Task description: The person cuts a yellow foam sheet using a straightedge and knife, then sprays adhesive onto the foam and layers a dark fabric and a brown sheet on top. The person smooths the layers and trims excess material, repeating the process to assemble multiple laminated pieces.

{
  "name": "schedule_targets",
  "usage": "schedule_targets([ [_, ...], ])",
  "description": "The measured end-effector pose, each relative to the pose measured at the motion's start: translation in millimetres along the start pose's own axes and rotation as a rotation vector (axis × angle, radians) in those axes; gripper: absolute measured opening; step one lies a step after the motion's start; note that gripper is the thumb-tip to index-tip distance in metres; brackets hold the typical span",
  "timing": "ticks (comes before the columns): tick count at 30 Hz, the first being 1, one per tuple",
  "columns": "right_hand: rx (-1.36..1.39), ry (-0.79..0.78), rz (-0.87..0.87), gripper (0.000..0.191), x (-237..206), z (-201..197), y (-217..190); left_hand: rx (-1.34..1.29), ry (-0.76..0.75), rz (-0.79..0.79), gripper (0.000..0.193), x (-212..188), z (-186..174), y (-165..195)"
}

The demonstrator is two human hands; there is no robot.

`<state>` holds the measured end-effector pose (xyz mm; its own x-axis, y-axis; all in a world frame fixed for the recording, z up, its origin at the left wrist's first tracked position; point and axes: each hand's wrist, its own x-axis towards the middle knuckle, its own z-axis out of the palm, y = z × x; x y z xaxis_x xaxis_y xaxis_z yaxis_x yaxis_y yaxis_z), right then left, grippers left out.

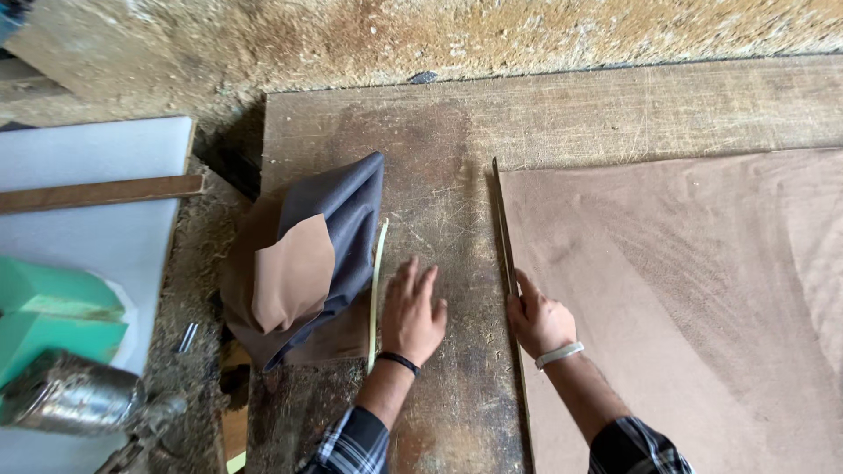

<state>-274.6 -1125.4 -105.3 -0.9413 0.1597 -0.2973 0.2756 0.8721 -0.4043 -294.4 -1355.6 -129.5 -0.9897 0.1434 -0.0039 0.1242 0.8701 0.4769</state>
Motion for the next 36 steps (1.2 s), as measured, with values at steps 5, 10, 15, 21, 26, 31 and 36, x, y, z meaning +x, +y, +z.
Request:
schedule_targets([
  [5, -0.053, 0.107, -0.06, 0.052, 34, 10, 0, -0.017, 0.066, 0.043, 0.069, -10, 23, 11],
  [10, -0.133, 0.082, -0.016, 0.05, 21, 15, -8, -0.016, 0.049, 0.039, 0.067, -13, 27, 7],
  [15, -0.18, -0.002, 0.026, 0.05, -20, 16, -15, 0.005, 0.052, 0.024, 0.068, -12, 33, 8],
  [21, -0.176, 0.286, -0.113, 0.047, -4, 24, -9, 0.031, 0.029, 0.01, 0.068, -14, 36, 7],
  [26, -0.082, 0.101, 0.04, 0.051, -82, 39, 14, 0.042, 0.072, 0.029, 0.067, -16, 34, 8],
  [31, -0.1, 0.094, 0.055, 0.048, -84, 53, 30, 0.051, 0.106, 0.046, 0.068, -20, 33, 11],
  [36, -0.082, 0.194, -0.026, 0.049, -112, 68, 47, -0.005, -0.007, 0.031, 0.079, -23, 25, 10],
])
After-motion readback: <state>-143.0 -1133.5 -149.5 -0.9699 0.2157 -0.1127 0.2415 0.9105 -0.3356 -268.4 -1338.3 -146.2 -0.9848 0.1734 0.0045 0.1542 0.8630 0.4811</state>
